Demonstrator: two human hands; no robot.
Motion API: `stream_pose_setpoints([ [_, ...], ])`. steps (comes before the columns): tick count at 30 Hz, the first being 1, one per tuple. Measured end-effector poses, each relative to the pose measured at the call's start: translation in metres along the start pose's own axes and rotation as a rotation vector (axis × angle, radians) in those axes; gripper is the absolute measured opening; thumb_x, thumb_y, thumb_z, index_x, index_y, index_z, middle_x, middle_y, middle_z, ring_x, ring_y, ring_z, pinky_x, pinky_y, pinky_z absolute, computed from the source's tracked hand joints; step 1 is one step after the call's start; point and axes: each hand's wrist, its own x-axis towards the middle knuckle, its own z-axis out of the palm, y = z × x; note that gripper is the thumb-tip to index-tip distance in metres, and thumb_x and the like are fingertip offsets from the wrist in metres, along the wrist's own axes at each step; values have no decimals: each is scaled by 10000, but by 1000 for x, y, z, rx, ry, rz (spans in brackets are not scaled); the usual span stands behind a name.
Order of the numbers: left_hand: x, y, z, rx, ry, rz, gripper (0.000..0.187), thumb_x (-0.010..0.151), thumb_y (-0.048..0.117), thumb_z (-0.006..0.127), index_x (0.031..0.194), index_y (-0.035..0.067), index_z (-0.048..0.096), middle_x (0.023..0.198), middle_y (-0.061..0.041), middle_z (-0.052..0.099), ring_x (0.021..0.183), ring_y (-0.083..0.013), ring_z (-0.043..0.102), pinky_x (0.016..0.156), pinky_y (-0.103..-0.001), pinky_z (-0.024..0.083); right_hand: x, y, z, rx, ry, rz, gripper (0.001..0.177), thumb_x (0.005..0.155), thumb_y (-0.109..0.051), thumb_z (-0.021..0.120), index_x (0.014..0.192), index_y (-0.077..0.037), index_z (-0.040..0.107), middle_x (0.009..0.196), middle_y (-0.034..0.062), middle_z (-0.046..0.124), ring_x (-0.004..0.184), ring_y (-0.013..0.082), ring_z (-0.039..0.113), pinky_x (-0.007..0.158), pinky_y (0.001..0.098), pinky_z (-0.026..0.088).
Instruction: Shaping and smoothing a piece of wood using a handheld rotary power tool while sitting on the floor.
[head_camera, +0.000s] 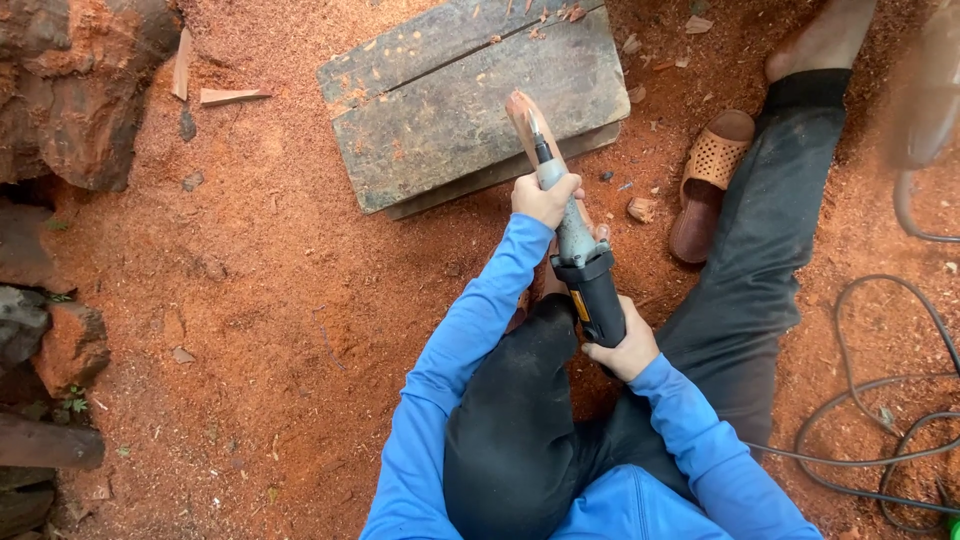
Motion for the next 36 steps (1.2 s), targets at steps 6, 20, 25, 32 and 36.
stream_pose_setpoints([
  [6, -1, 0, 0, -24, 9, -9, 220, 601, 421, 756, 660, 216, 807, 676, -53, 741, 764, -263, 743, 772, -377, 589, 0, -2, -1, -1, 12, 27, 882, 567, -265, 995, 1322, -184, 546, 1072, 215, 662, 985, 448, 669, 756, 575, 513],
  [20, -2, -4, 2, -105, -3, 28, 249, 633, 395, 775, 705, 159, 809, 701, -44, 765, 770, -209, 745, 782, -323, 570, 0, -18, -7, -6, 15, 99, 897, 586, -252, 974, 1364, -212, 529, 1150, 241, 664, 1055, 471, 661, 810, 592, 522],
  [25, -5, -1, -1, -140, -16, 48, 271, 642, 384, 790, 706, 121, 769, 703, -41, 765, 737, -169, 726, 754, -283, 558, -1, -24, -11, -29, -2, 114, 889, 606, -256, 964, 1377, -214, 524, 1141, 247, 668, 1049, 473, 666, 814, 578, 532],
  [32, -4, -8, 0, -217, -1, 74, 238, 668, 340, 778, 683, 103, 753, 687, -72, 742, 718, -168, 678, 728, -296, 546, 0, -21, -21, -54, 1, 136, 908, 581, -277, 975, 1376, -249, 537, 1131, 226, 689, 1037, 443, 685, 792, 549, 549],
  [36, -8, -5, 0, -118, 41, 2, 333, 657, 408, 835, 797, 116, 756, 780, -90, 724, 806, -226, 695, 770, -365, 564, -16, -30, -35, -58, -23, 104, 944, 554, -252, 989, 1391, -259, 553, 1093, 233, 710, 1018, 426, 706, 804, 518, 573],
])
